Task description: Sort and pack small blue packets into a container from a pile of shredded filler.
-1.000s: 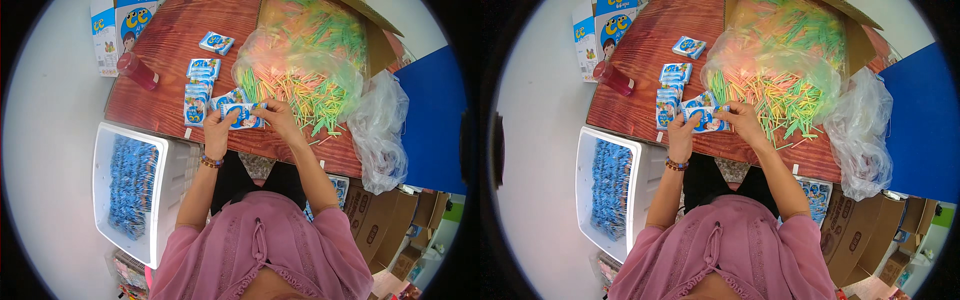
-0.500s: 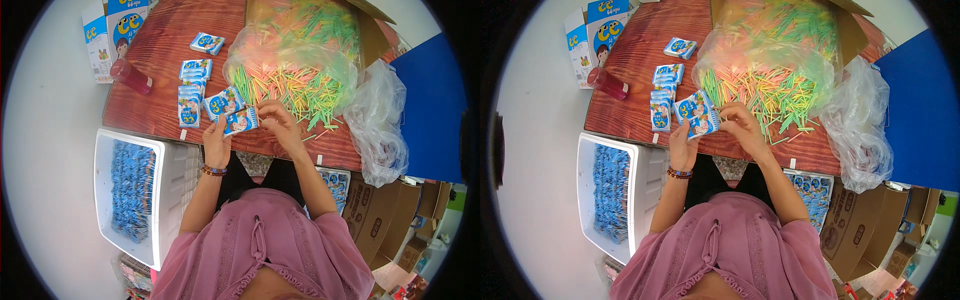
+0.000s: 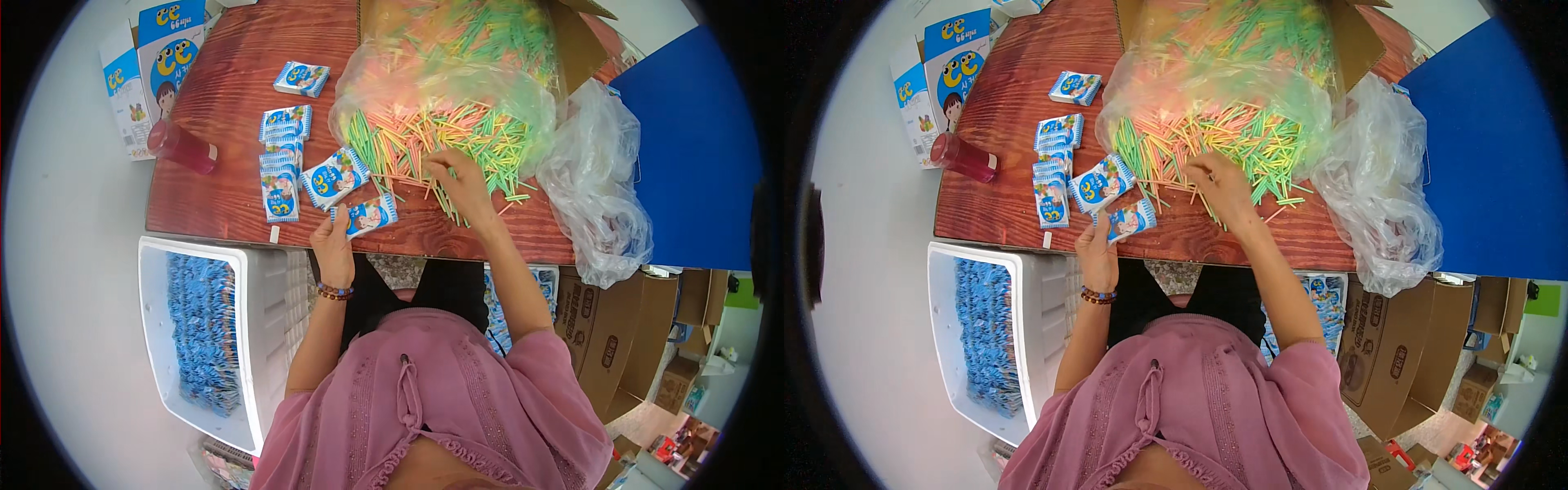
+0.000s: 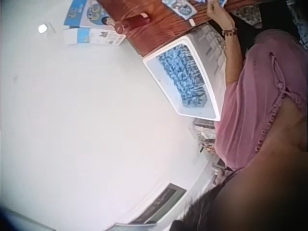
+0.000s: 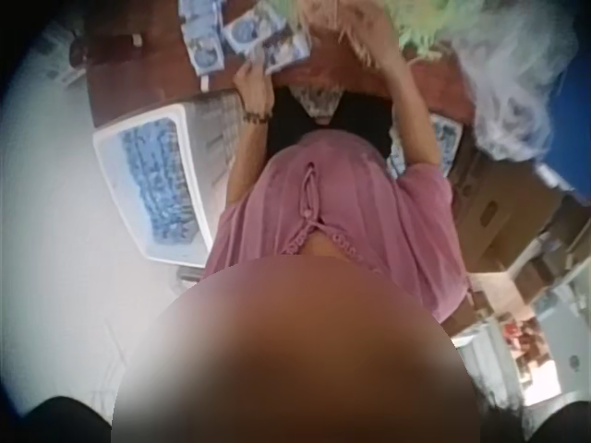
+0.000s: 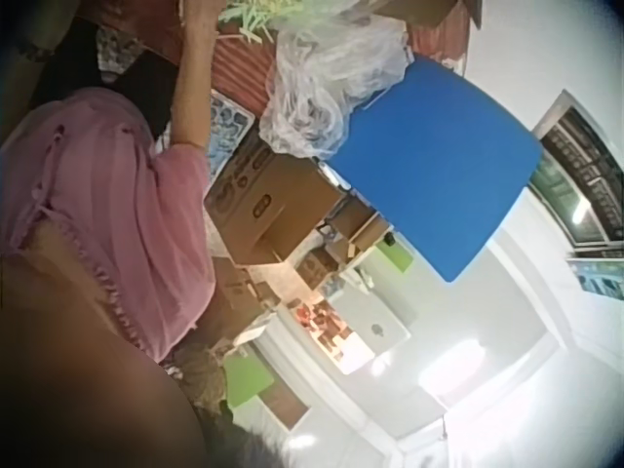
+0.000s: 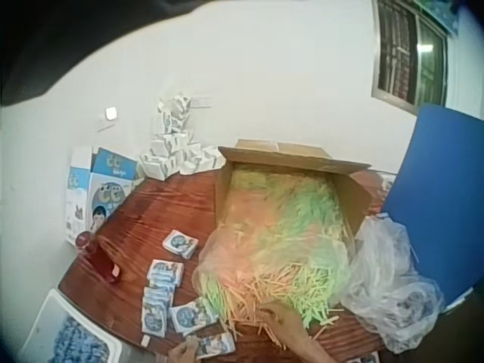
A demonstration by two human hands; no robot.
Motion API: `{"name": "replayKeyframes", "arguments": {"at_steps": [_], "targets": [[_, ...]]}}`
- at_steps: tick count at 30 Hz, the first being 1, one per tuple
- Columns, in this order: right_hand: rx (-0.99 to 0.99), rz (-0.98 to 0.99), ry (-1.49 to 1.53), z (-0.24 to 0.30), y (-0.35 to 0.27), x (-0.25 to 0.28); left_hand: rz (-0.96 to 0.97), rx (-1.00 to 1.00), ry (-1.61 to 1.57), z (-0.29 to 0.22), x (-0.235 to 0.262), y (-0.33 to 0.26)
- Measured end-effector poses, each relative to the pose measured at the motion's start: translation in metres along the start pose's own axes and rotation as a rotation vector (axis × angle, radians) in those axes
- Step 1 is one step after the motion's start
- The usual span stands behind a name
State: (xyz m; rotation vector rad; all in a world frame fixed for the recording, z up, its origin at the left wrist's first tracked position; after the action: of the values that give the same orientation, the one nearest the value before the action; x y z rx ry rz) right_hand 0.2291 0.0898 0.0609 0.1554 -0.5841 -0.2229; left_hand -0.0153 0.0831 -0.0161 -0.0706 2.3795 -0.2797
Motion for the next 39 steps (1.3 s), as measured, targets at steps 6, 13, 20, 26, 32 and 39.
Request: {"name": "replayKeyframes", "arguments": {"at_steps": [6,13,20,26,32,39], "targets": [[0.148,-0.001,-0.554,0.005,0.042,-0.037,0.056,-0.029,0.049,0.006,0.003,-0.001],[0.018,0.031,-1.065,0.011,0.067,-0.075,0.016,-0.038,0.085,0.006,0.013,0.0],[0.01,0.057,-1.197,0.004,0.077,-0.098,0.008,0.001,0.058,0.004,0.012,0.001],[0.023,0.183,-1.028,-0.013,0.077,-0.082,0.012,0.001,0.064,0.003,0.01,0.0],[-0.06,0.332,-0.766,-0.017,0.075,-0.065,0.008,-0.009,0.075,0.002,0.015,0.001],[-0.132,0.204,-0.222,-0.028,0.076,-0.042,0.006,0.01,-0.086,-0.001,0.0,0.001]]}}
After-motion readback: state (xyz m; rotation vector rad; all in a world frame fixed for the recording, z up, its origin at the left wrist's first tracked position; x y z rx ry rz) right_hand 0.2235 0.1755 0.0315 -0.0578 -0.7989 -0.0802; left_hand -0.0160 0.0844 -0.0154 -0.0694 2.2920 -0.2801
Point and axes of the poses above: each hand's wrist, its own y-axis towards the middle knuckle, its own x-axis out of the back of the hand, z = x × y, the point moved 6 cm from there along y, towards the middle knuckle, and after that the axes turned 10 degrees about -y, right-handed, at the moved point
